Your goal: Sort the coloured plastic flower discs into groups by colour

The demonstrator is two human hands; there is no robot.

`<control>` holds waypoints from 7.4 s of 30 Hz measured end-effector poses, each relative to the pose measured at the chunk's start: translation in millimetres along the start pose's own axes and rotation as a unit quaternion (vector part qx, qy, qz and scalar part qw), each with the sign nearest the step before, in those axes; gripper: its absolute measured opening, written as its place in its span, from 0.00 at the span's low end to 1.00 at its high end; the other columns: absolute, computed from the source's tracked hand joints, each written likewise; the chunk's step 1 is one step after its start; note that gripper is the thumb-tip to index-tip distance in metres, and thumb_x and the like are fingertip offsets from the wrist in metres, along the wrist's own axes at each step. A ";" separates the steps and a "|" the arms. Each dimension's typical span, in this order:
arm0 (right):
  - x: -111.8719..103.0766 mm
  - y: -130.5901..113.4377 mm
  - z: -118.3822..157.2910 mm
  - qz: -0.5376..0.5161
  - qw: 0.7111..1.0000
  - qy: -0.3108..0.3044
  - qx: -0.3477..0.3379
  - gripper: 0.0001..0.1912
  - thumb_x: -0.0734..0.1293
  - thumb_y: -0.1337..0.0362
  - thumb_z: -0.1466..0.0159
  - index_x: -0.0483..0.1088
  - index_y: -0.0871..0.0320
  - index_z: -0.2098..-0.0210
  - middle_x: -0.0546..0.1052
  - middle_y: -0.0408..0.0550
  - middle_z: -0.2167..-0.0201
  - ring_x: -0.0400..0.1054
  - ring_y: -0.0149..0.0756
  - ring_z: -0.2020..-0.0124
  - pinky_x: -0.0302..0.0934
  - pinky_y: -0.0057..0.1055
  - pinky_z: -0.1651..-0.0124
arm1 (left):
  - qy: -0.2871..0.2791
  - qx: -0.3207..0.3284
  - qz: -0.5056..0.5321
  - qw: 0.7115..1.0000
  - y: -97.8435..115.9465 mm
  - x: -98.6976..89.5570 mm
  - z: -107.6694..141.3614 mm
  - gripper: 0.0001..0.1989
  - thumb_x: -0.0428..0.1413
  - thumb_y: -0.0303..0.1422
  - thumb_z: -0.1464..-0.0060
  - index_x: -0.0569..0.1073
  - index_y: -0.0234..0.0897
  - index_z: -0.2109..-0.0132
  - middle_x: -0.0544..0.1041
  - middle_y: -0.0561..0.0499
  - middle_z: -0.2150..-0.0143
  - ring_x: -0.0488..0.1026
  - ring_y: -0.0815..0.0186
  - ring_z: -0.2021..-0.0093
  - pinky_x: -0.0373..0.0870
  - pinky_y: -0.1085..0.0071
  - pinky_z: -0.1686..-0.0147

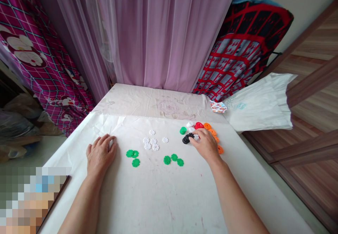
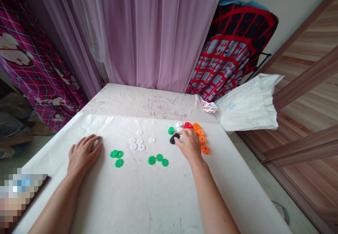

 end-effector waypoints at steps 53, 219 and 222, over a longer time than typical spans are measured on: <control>74.7 -68.0 -68.4 0.292 0.849 -0.417 -0.144 0.15 0.68 0.67 0.46 0.78 0.57 0.59 0.80 0.56 0.57 0.72 0.47 0.52 0.53 0.44 0.44 | 0.001 -0.006 -0.008 1.000 -0.6 1.9 0.8 0.21 0.43 0.41 0.38 0.72 0.42 0.45 0.68 0.47 0.36 0.58 0.53 0.34 0.48 0.47 0.36; 14.6 -57.7 -29.2 -0.009 0.977 -0.213 -0.028 0.09 0.64 0.65 0.37 0.75 0.54 0.59 0.77 0.45 0.57 0.70 0.32 0.61 0.57 0.27 0.59 | 0.003 0.001 -0.009 1.000 -1.3 1.6 0.0 0.21 0.44 0.42 0.38 0.73 0.44 0.45 0.69 0.47 0.37 0.59 0.52 0.34 0.48 0.46 0.35; 23.7 -77.7 11.4 -0.060 0.961 -0.265 -0.044 0.08 0.64 0.64 0.38 0.75 0.54 0.62 0.78 0.43 0.63 0.70 0.31 0.65 0.57 0.27 0.61 | 0.002 0.002 -0.006 1.000 -1.7 2.1 0.0 0.21 0.44 0.42 0.38 0.73 0.45 0.45 0.68 0.47 0.36 0.58 0.52 0.34 0.48 0.46 0.35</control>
Point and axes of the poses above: each hand's wrist, its own z-axis away from the middle knuckle, its own x-axis out of the palm, y = z × x, the point moved 8 cm from there along -z, towards the middle knuckle
